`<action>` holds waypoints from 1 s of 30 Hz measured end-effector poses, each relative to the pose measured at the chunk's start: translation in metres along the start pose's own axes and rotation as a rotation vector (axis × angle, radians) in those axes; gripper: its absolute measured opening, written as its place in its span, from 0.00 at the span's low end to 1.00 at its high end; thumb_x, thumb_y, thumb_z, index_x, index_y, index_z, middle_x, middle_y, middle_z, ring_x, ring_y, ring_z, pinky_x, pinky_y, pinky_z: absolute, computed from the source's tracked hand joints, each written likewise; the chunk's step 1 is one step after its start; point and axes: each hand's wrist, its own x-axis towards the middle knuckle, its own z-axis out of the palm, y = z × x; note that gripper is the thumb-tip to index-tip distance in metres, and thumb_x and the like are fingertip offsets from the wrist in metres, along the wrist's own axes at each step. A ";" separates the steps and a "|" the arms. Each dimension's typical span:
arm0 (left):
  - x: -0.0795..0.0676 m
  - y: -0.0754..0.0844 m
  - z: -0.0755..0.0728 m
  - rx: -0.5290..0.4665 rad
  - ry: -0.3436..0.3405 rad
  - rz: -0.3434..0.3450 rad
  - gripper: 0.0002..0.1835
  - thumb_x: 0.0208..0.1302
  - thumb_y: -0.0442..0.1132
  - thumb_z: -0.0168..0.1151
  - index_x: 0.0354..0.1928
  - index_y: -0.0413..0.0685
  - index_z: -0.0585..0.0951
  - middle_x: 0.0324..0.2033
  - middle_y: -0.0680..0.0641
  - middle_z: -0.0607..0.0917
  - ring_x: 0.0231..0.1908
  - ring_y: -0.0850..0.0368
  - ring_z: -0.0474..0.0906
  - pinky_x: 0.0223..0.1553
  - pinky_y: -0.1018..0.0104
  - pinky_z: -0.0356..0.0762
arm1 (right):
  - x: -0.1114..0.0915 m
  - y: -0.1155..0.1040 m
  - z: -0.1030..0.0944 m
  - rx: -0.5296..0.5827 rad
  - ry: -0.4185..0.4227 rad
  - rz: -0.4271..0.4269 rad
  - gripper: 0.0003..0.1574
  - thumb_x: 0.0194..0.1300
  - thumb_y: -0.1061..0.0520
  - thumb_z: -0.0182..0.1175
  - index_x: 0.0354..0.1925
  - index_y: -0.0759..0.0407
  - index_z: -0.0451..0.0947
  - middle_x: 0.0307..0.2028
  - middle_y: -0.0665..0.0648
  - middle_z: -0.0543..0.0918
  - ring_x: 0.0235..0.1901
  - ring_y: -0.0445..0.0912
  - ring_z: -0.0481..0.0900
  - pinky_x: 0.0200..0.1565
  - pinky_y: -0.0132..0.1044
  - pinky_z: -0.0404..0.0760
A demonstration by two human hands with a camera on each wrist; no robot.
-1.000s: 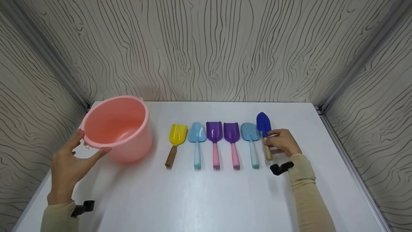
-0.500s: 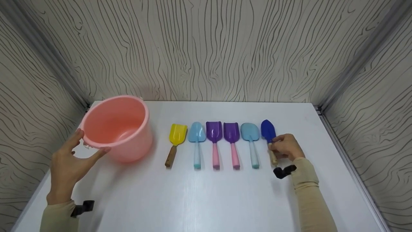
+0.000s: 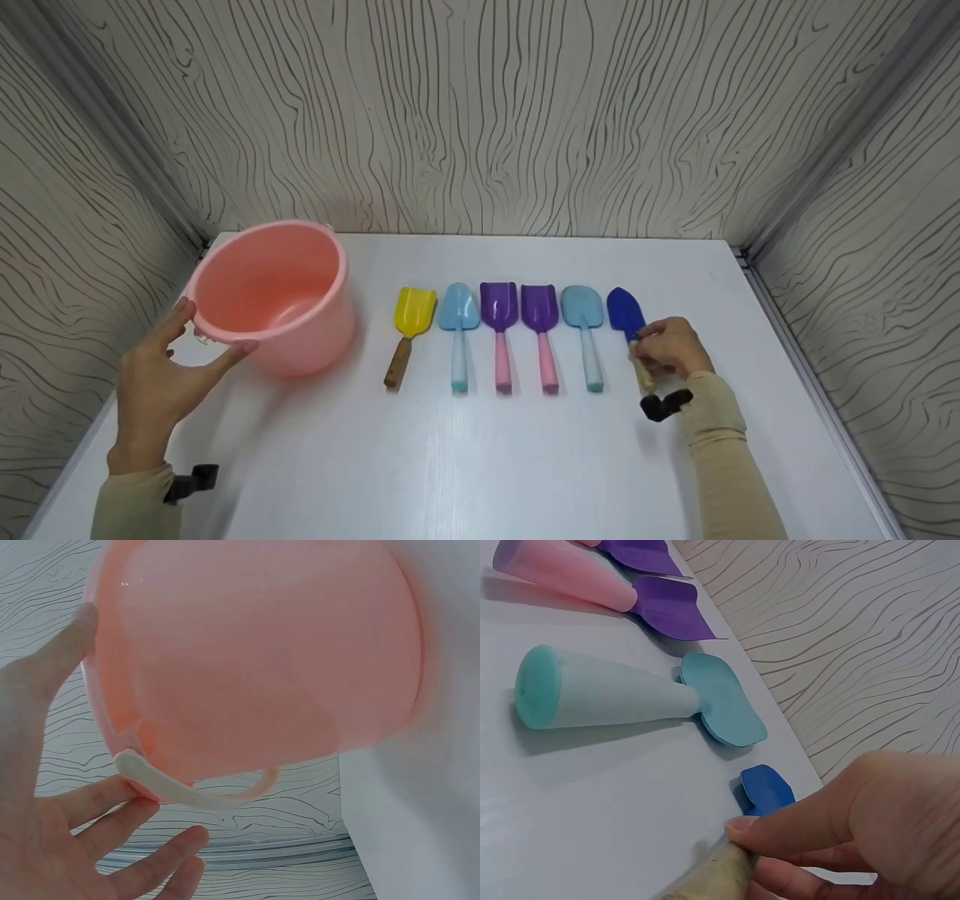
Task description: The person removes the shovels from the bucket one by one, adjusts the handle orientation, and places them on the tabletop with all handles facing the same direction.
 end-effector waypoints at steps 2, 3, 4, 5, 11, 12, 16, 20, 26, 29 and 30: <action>0.000 0.000 0.000 -0.001 -0.002 -0.004 0.58 0.45 0.66 0.86 0.77 0.51 0.74 0.70 0.40 0.81 0.54 0.33 0.87 0.30 0.59 0.79 | 0.000 0.000 0.000 -0.006 0.004 -0.002 0.45 0.73 0.47 0.67 0.72 0.78 0.66 0.59 0.73 0.82 0.52 0.55 0.83 0.50 0.46 0.86; 0.000 0.001 0.000 -0.003 -0.005 -0.005 0.58 0.46 0.66 0.86 0.78 0.52 0.74 0.70 0.40 0.81 0.55 0.33 0.87 0.31 0.56 0.81 | 0.000 0.001 0.000 -0.005 0.006 -0.001 0.45 0.73 0.47 0.67 0.72 0.78 0.67 0.59 0.74 0.82 0.53 0.56 0.83 0.50 0.46 0.86; 0.000 0.001 0.001 -0.006 -0.009 -0.008 0.58 0.46 0.66 0.86 0.78 0.52 0.74 0.70 0.40 0.81 0.56 0.32 0.86 0.32 0.53 0.83 | -0.001 0.002 0.000 -0.004 0.009 0.002 0.45 0.73 0.47 0.67 0.72 0.78 0.67 0.59 0.74 0.82 0.54 0.57 0.83 0.50 0.46 0.86; 0.000 0.001 0.001 -0.009 -0.014 -0.012 0.57 0.46 0.66 0.85 0.78 0.52 0.74 0.71 0.40 0.81 0.56 0.32 0.86 0.33 0.50 0.85 | -0.001 0.003 0.000 -0.006 0.013 0.003 0.45 0.73 0.47 0.67 0.72 0.78 0.67 0.60 0.75 0.81 0.54 0.58 0.82 0.51 0.47 0.85; 0.001 0.002 0.006 -0.033 -0.051 -0.004 0.58 0.48 0.67 0.84 0.79 0.53 0.71 0.73 0.41 0.79 0.61 0.33 0.84 0.45 0.35 0.88 | -0.005 0.009 -0.001 -0.022 0.053 -0.007 0.43 0.74 0.46 0.66 0.70 0.78 0.69 0.63 0.78 0.79 0.57 0.62 0.82 0.52 0.47 0.85; 0.002 0.002 0.007 -0.035 -0.055 0.002 0.58 0.48 0.67 0.84 0.80 0.53 0.71 0.73 0.42 0.78 0.62 0.33 0.83 0.46 0.34 0.88 | -0.006 0.009 -0.001 -0.028 0.058 -0.007 0.43 0.74 0.46 0.66 0.70 0.77 0.69 0.63 0.78 0.78 0.57 0.61 0.82 0.52 0.47 0.85; 0.005 0.002 0.007 -0.035 -0.071 0.021 0.58 0.50 0.65 0.84 0.80 0.50 0.70 0.75 0.41 0.76 0.67 0.33 0.79 0.48 0.32 0.87 | -0.007 0.010 -0.002 -0.035 0.069 -0.008 0.44 0.74 0.45 0.66 0.70 0.77 0.69 0.65 0.78 0.77 0.58 0.61 0.82 0.53 0.45 0.86; 0.007 0.006 0.006 0.004 -0.115 0.018 0.59 0.51 0.68 0.82 0.80 0.48 0.70 0.77 0.40 0.73 0.68 0.33 0.77 0.53 0.29 0.84 | -0.010 0.007 -0.002 -0.054 0.138 -0.023 0.44 0.75 0.44 0.65 0.71 0.77 0.68 0.65 0.79 0.76 0.57 0.63 0.83 0.56 0.51 0.86; 0.019 0.013 0.002 0.110 -0.153 0.085 0.55 0.54 0.69 0.77 0.77 0.45 0.72 0.75 0.34 0.72 0.65 0.28 0.73 0.57 0.23 0.76 | -0.018 -0.009 -0.005 -0.224 0.334 -0.168 0.51 0.75 0.35 0.63 0.72 0.76 0.67 0.68 0.83 0.71 0.65 0.79 0.71 0.62 0.75 0.73; 0.034 0.020 0.003 0.157 -0.201 0.122 0.52 0.60 0.70 0.71 0.77 0.44 0.71 0.77 0.34 0.69 0.73 0.23 0.65 0.66 0.19 0.64 | -0.017 -0.031 -0.002 -0.294 0.380 -0.225 0.54 0.73 0.32 0.64 0.73 0.74 0.67 0.72 0.84 0.66 0.70 0.81 0.65 0.66 0.79 0.67; 0.039 0.024 0.005 0.164 -0.221 0.135 0.51 0.62 0.70 0.69 0.78 0.44 0.70 0.78 0.35 0.68 0.76 0.22 0.61 0.68 0.19 0.61 | -0.017 -0.040 -0.001 -0.319 0.393 -0.239 0.56 0.72 0.30 0.64 0.74 0.73 0.67 0.73 0.83 0.65 0.71 0.81 0.63 0.67 0.79 0.65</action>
